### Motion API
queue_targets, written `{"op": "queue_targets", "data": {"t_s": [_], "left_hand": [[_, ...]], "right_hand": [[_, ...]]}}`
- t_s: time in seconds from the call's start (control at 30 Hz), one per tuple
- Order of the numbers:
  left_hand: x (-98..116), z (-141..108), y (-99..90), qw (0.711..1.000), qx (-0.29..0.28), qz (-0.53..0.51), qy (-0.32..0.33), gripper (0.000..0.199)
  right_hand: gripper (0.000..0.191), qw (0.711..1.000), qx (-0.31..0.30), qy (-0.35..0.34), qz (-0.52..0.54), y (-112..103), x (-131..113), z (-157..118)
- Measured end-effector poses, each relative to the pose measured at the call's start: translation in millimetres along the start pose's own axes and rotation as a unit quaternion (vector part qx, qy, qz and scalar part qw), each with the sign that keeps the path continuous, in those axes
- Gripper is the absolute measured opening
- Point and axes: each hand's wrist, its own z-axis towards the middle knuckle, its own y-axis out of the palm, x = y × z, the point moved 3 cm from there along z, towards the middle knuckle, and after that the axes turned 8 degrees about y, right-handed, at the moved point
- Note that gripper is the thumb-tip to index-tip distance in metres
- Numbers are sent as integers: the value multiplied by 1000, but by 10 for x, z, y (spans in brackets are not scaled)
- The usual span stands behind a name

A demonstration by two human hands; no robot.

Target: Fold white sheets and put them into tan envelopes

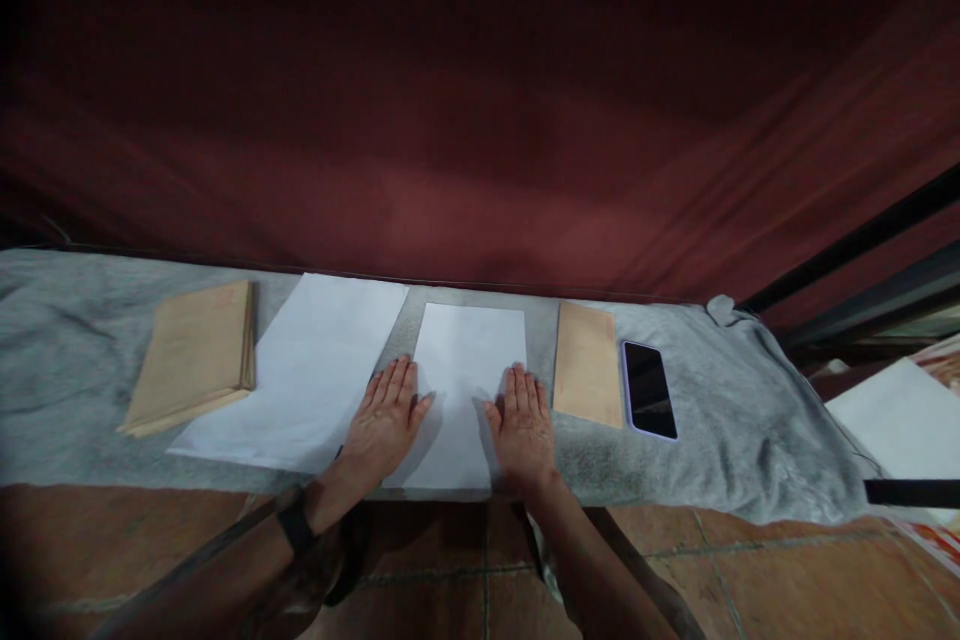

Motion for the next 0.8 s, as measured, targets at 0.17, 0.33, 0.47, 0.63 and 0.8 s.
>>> {"op": "queue_targets", "data": {"t_s": [0.17, 0.33, 0.47, 0.63, 0.8], "left_hand": [[234, 335, 65, 997, -31, -33, 61, 58], [489, 617, 238, 990, -81, -30, 115, 61], [446, 772, 318, 992, -75, -24, 101, 65], [296, 916, 352, 995, -56, -21, 78, 58], [188, 973, 401, 999, -25, -11, 34, 57]], "right_hand": [[56, 998, -34, -34, 36, -12, -220, 246], [55, 993, -83, -62, 64, 68, -446, 491], [56, 993, -98, -16, 56, 164, -447, 681], [58, 995, -95, 24, 31, 272, -401, 863], [57, 997, -53, 50, 19, 351, -371, 956]]}}
